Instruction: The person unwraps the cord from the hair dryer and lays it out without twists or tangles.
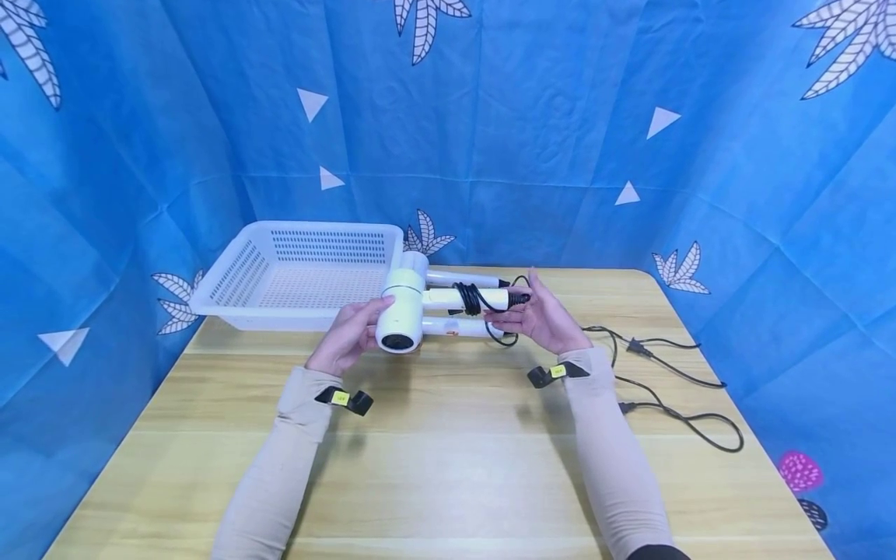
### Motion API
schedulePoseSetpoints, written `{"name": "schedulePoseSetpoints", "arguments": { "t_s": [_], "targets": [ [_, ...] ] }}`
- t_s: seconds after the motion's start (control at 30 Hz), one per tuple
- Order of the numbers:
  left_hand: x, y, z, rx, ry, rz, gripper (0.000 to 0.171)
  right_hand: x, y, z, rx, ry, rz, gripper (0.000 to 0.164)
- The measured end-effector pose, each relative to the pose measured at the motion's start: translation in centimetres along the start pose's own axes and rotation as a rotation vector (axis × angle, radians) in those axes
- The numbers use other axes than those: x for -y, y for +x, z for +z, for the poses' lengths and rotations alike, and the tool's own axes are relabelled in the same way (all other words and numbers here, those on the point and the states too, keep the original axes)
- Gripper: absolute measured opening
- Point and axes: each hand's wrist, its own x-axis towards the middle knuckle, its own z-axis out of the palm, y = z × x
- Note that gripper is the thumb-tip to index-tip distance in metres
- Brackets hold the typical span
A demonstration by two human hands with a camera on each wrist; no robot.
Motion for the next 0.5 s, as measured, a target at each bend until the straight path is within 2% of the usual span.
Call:
{"name": "schedulePoseSetpoints", "arguments": {
  "t_s": [0.03,0.1,0.17,0.23,0.4,0.5],
  "targets": [
    [-0.1,-0.1,0.0,-0.003,-0.001,0.001,0.052,0.0,0.1,-0.1,-0.025,0.015,0.013,0.085],
    [-0.2,-0.1,0.1,-0.011,0.0,0.002,0.052,-0.3,0.2,-0.3,-0.074,0.047,0.027,0.074],
    [-0.3,-0.2,0.1,-0.016,0.002,0.002,0.05,-0.7,0.4,-0.4,-0.099,0.038,0.032,0.054],
    [-0.3,-0.3,0.1,-0.014,0.002,0.001,0.047,-1.4,0.7,-0.4,-0.073,0.006,0.036,0.029],
    [-0.4,-0.6,0.3,0.001,0.002,0.006,0.049,-3.6,1.5,-0.6,0.131,-0.158,-0.015,0.043],
    [-0.4,-0.8,0.4,0.012,-0.002,0.005,0.052,-4.7,2.0,-0.3,0.192,-0.234,-0.017,0.049]
  ]
}}
